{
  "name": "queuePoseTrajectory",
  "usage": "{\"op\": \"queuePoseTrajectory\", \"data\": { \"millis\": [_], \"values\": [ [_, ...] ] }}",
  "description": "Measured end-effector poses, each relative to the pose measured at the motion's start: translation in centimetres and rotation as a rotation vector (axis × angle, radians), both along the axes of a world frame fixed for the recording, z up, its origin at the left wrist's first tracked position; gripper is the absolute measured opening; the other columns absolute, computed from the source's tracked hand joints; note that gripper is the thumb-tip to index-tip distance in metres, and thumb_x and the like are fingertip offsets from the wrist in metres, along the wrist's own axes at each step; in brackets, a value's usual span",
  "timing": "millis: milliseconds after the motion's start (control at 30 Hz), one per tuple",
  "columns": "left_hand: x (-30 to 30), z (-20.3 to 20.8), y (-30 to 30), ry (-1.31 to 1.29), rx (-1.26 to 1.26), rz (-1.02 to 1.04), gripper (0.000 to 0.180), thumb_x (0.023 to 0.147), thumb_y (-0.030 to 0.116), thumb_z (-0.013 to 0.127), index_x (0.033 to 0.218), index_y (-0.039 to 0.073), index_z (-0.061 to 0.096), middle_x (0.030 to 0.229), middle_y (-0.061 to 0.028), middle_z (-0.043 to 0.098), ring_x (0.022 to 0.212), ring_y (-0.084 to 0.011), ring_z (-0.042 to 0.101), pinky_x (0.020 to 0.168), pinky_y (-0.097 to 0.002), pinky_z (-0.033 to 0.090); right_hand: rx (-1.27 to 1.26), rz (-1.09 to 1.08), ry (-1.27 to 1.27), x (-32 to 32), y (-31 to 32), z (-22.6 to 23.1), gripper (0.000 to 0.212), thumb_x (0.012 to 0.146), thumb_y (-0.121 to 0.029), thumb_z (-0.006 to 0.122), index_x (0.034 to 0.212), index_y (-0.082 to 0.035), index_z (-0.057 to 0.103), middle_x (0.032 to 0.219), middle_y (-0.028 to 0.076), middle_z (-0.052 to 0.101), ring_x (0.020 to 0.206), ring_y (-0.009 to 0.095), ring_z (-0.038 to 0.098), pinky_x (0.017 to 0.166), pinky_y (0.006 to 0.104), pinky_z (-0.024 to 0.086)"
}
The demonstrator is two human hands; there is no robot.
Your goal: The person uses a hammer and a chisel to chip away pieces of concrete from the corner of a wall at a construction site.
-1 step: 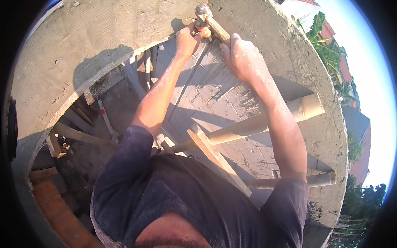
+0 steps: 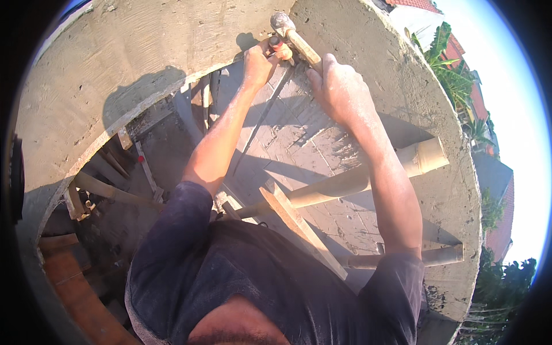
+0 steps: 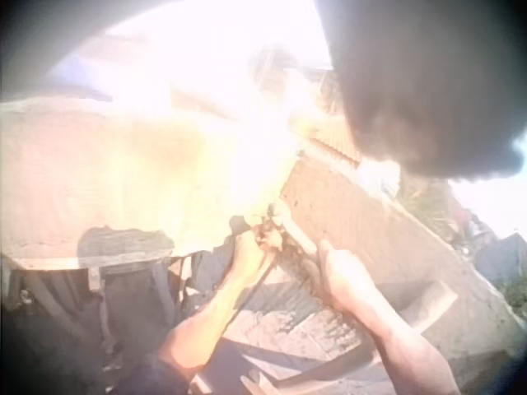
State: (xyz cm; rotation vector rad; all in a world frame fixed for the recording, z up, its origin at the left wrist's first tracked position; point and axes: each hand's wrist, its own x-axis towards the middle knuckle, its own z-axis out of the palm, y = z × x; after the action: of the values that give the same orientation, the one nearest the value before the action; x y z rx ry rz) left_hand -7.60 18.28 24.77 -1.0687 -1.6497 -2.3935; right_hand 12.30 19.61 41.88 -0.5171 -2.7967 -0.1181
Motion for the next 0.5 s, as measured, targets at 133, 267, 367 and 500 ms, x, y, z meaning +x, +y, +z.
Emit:
{"op": "queuePoseTrajectory", "data": {
  "millis": [133, 267, 367, 500],
  "values": [
    [-1.1, -0.8, 0.6, 0.113, 0.021, 0.002, 0.016, 0.089, 0.007, 0.075, 0.103, 0.000, 0.071, 0.090, -0.0026, 0.076, 0.087, -0.0105, 0.071, 0.085, -0.0291, 0.057, -0.168, 0.034, 0.204, 0.7, -3.5, 0.0, 0.030, 0.102, -0.026, 0.063, 0.099, 0.000, 0.050, 0.079, 0.027, 0.069, 0.083, 0.048, 0.069, 0.070, 0.0523, 0.054],
    [-1.4, 0.0, 1.8, 0.081, -0.158, 0.004, 0.021, 0.090, 0.010, 0.075, 0.108, -0.001, 0.073, 0.097, -0.0065, 0.079, 0.090, -0.0125, 0.073, 0.084, -0.0295, 0.057, -0.044, -0.008, 0.220, 0.1, -1.3, -1.7, 0.028, 0.101, -0.025, 0.063, 0.105, 0.000, 0.052, 0.079, 0.026, 0.070, 0.079, 0.049, 0.068, 0.069, 0.0527, 0.055],
    [0.2, 1.5, 1.2, 0.178, -0.327, 0.088, 0.029, 0.088, 0.016, 0.077, 0.113, 0.001, 0.073, 0.100, -0.0106, 0.080, 0.093, -0.0168, 0.076, 0.085, -0.0315, 0.058, 0.044, 0.027, 0.078, -0.3, 3.3, -2.6, 0.029, 0.101, -0.026, 0.063, 0.102, 0.001, 0.053, 0.080, 0.025, 0.070, 0.079, 0.051, 0.068, 0.069, 0.0538, 0.055],
    [-2.8, -0.4, 2.5, 0.174, -0.081, 0.042, 0.033, 0.087, 0.023, 0.077, 0.110, 0.001, 0.073, 0.097, -0.0151, 0.078, 0.093, -0.0259, 0.076, 0.084, -0.0373, 0.058, -0.066, 0.149, 0.283, -0.7, -3.5, 2.0, 0.030, 0.102, -0.028, 0.064, 0.101, 0.000, 0.053, 0.078, 0.026, 0.069, 0.079, 0.050, 0.068, 0.069, 0.0513, 0.054]
  ]
}}
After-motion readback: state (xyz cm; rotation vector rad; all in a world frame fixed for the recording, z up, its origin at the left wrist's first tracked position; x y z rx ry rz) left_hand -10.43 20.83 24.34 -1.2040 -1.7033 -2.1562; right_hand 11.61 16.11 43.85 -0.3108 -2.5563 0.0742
